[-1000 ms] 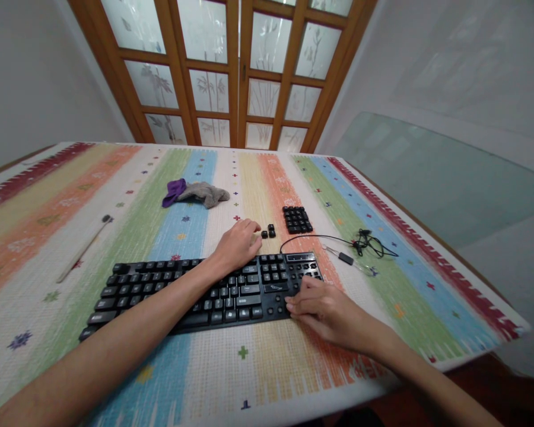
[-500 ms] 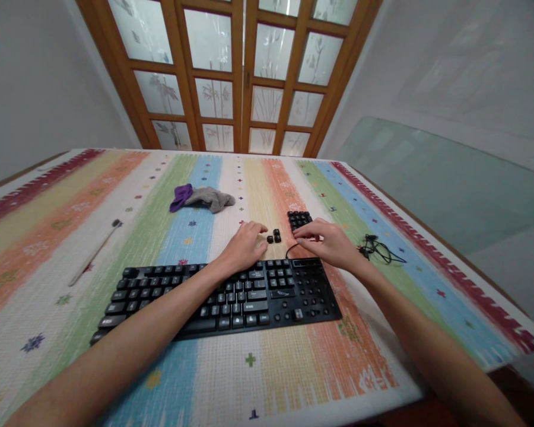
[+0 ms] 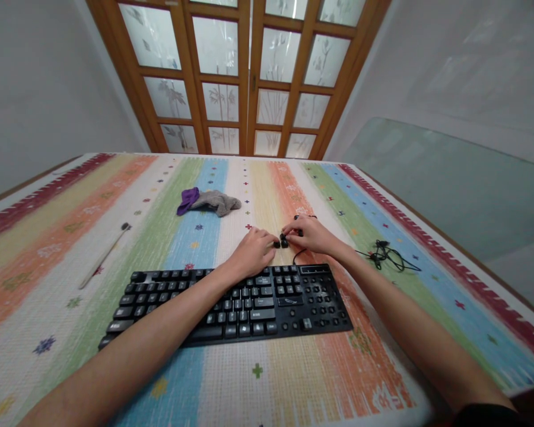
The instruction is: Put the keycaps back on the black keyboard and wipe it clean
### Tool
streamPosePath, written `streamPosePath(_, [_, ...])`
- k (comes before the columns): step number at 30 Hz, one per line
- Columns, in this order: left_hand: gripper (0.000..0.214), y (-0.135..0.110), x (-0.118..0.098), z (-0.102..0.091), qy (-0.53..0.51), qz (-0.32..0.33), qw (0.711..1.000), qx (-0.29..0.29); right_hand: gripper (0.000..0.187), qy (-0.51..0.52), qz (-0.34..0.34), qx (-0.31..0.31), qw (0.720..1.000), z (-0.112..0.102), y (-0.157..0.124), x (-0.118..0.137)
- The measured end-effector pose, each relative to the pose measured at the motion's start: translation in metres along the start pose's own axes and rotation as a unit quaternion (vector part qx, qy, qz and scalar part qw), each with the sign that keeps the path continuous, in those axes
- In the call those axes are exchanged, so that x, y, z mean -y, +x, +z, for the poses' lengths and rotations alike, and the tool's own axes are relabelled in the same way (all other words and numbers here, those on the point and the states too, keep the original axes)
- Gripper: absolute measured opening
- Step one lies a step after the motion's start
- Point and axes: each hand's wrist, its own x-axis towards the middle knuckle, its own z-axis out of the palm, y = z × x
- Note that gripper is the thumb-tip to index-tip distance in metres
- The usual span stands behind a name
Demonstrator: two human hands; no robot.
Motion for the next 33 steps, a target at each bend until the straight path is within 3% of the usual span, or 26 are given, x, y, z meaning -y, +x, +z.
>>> streamPosePath(9, [0.017,0.000,-0.001,0.001,-0.011,-0.023,1.000,-0.015,0.011,0.024,0.022,0.001,0.999,-0.002,0.002,-0.001])
streamPosePath(14, [0.014,0.000,-0.001,0.001,0.012,-0.024,1.000,-0.015,0.011,0.081,0.028,-0.044,0.995,-0.013,-0.006,0.010])
streamPosePath(25, [0.012,0.003,-0.003,0.000,0.075,0.015,0.997,-0.015,0.009,0.120,-0.019,-0.046,0.992,-0.027,-0.064,0.053])
streamPosePath(33, [0.010,0.009,0.001,0.000,0.038,-0.026,0.999,-0.001,0.009,0.175,-0.086,0.005,0.981,-0.020,-0.105,0.086])
